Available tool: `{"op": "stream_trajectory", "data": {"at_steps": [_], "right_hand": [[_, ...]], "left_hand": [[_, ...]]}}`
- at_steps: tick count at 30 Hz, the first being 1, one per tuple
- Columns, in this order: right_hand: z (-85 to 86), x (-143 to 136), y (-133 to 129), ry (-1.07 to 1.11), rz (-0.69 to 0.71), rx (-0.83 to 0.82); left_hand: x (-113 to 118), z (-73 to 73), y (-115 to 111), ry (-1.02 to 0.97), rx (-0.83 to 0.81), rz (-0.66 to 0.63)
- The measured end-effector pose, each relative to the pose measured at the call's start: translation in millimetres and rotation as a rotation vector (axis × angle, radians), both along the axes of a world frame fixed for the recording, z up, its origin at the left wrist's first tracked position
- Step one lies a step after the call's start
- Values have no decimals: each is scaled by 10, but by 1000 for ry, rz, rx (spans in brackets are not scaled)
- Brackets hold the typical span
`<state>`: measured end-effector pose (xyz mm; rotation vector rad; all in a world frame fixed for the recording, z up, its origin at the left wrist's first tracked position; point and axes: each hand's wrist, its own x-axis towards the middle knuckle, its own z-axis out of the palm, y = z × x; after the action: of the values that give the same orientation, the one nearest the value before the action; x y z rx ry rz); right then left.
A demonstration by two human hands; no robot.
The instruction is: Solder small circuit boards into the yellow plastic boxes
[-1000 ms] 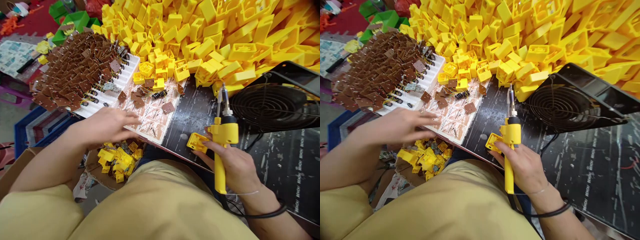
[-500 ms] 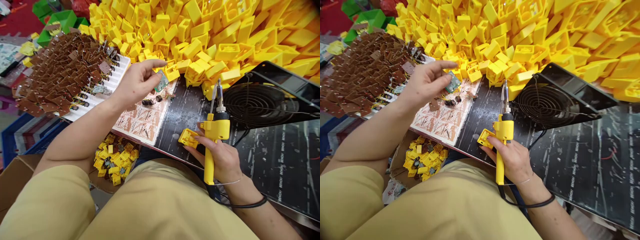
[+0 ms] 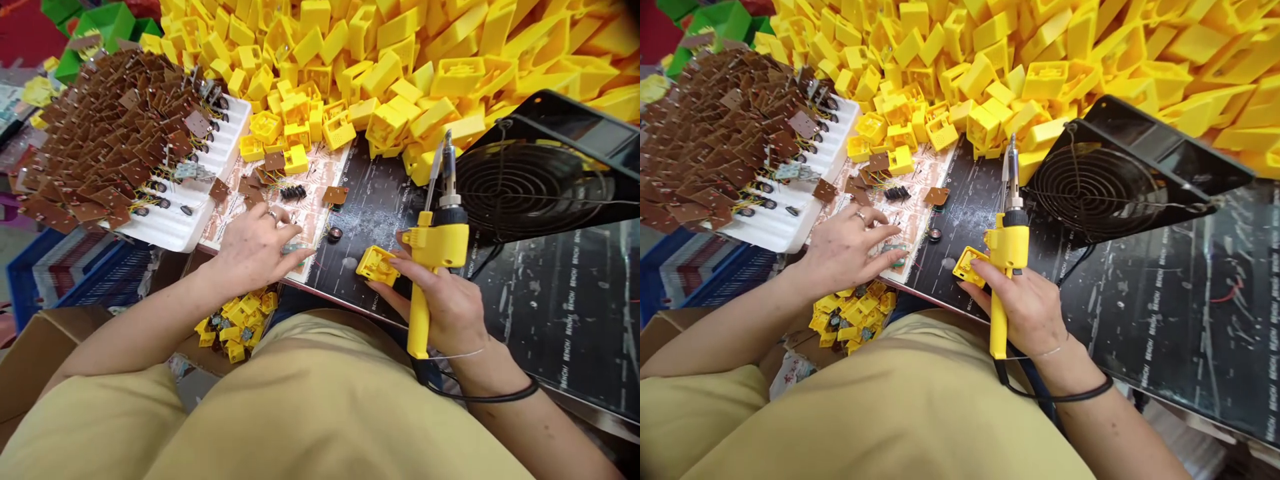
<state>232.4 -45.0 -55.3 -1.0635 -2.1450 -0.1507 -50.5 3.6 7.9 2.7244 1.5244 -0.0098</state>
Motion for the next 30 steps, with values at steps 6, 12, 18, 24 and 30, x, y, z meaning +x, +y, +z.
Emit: {"op": "stream_trajectory", "data": {"at_steps": [6,12,18,24,30], "right_hand": [[-17,0,-8,5,12,-12],[-36,4,-14,6,11,-13],[-18,3,-17,12,19,-2],[57,-66,-23,-18,46,-62],[199,-184,70,12,146,-159]], "left_hand": [[79,-7,70,22,-126,-35],[118,-177,8,-85,-177,-22],[88,-281,-29,-508,-167,-76],[154,-316,-34,-766,-274,-87],[176,-285,49,-1009,-681,92]]}}
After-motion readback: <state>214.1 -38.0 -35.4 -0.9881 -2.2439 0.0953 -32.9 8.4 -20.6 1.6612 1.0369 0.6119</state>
